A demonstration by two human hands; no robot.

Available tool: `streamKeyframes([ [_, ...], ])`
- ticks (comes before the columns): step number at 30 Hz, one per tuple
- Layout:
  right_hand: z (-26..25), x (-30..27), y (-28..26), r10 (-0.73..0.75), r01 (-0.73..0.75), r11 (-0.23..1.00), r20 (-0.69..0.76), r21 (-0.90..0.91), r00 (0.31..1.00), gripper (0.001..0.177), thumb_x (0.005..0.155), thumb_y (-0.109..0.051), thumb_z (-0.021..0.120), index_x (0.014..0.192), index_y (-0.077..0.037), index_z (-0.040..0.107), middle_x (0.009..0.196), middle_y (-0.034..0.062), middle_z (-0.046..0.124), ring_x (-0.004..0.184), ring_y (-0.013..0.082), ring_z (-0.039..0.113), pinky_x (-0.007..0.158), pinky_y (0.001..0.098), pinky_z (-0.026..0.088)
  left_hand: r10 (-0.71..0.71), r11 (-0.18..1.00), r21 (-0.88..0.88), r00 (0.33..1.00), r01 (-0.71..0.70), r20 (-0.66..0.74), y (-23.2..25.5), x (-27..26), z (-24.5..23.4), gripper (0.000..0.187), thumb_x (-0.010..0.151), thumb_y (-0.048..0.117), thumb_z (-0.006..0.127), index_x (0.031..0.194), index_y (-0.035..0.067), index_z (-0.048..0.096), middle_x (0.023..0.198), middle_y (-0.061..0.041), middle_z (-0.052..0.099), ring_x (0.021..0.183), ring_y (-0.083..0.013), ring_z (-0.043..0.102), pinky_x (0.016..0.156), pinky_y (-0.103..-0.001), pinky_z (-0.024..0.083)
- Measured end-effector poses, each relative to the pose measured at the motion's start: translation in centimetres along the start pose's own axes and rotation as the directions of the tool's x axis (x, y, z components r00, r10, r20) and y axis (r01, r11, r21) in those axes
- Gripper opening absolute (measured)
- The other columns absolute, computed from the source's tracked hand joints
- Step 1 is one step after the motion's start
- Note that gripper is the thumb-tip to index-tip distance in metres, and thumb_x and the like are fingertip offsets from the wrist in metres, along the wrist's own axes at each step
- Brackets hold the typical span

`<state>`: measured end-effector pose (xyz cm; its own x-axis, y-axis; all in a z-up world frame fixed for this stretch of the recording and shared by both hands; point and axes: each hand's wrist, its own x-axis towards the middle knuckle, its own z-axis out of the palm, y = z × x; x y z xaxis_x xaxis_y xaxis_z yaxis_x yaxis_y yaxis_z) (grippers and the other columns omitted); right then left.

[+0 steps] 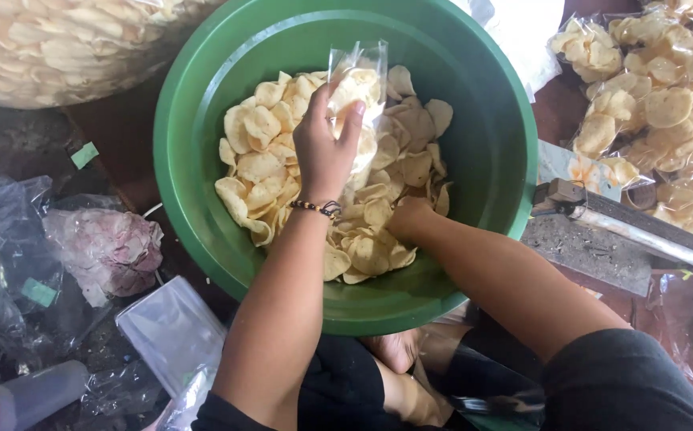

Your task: Manually filling small plastic bags with chips from a bowl and sealing them with a heat sealer.

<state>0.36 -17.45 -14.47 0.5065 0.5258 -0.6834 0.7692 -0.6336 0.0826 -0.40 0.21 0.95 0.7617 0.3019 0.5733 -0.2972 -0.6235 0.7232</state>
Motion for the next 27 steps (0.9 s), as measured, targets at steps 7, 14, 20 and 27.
streamKeyframes([
  [7, 0.9, 1.0, 0.8, 0.082, -0.080, 0.996, -0.044, 0.051, 0.996, 0.027, 0.090, -0.024, 0.059, 0.098, -0.007, 0.079, 0.096, 0.0120, 0.077, 0.080, 0.0303, 0.070, 0.068, 0.0455, 0.050, -0.008, 0.996, -0.087, 1.000, 0.007, -0.009, 0.6, 0.1, -0.2, 0.036, 0.095, 0.024, 0.069, 0.127, 0.007, 0.059, 0.121, -0.008, 0.073, 0.093, -0.0262, 0.075, 0.079, -0.033, 0.059],
  [14, -7.6, -3.1, 2.1, 0.056, -0.021, 0.992, -0.285, 0.124, 0.957, 0.013, 0.086, -0.011, 0.056, 0.087, -0.007, 0.068, 0.084, 0.0116, 0.071, 0.067, 0.0322, 0.065, 0.057, 0.0474, 0.049, 0.093, 0.996, 0.016, 0.993, -0.092, -0.069, -0.7, 0.2, 0.9, 0.046, 0.098, 0.024, 0.071, 0.136, 0.008, 0.050, 0.126, -0.010, 0.071, 0.105, -0.0258, 0.076, 0.085, -0.032, 0.064],
  [20, -8.9, -0.7, -0.1, 0.038, -0.002, 0.981, -0.180, 0.194, 0.983, 0.009, 0.082, -0.007, 0.062, 0.087, -0.012, 0.067, 0.086, 0.0055, 0.070, 0.072, 0.0296, 0.064, 0.067, 0.0424, 0.051, 0.178, 0.980, 0.101, 0.983, -0.172, -0.050, -0.9, -0.5, 1.1, 0.055, 0.099, 0.021, 0.073, 0.145, 0.013, 0.045, 0.138, -0.006, 0.067, 0.113, -0.0208, 0.078, 0.081, -0.027, 0.066],
  [27, -5.1, 1.8, -3.1, -0.076, 0.126, 0.982, -0.312, 0.144, 0.947, 0.032, 0.078, -0.003, 0.066, 0.107, -0.016, 0.065, 0.115, 0.0090, 0.064, 0.098, 0.0329, 0.058, 0.079, 0.0473, 0.046, 0.156, 0.986, 0.070, 0.987, -0.153, -0.045, -0.2, -0.4, 0.9, 0.055, 0.100, 0.023, 0.074, 0.147, 0.017, 0.044, 0.136, -0.006, 0.070, 0.114, -0.0211, 0.079, 0.084, -0.027, 0.066],
])
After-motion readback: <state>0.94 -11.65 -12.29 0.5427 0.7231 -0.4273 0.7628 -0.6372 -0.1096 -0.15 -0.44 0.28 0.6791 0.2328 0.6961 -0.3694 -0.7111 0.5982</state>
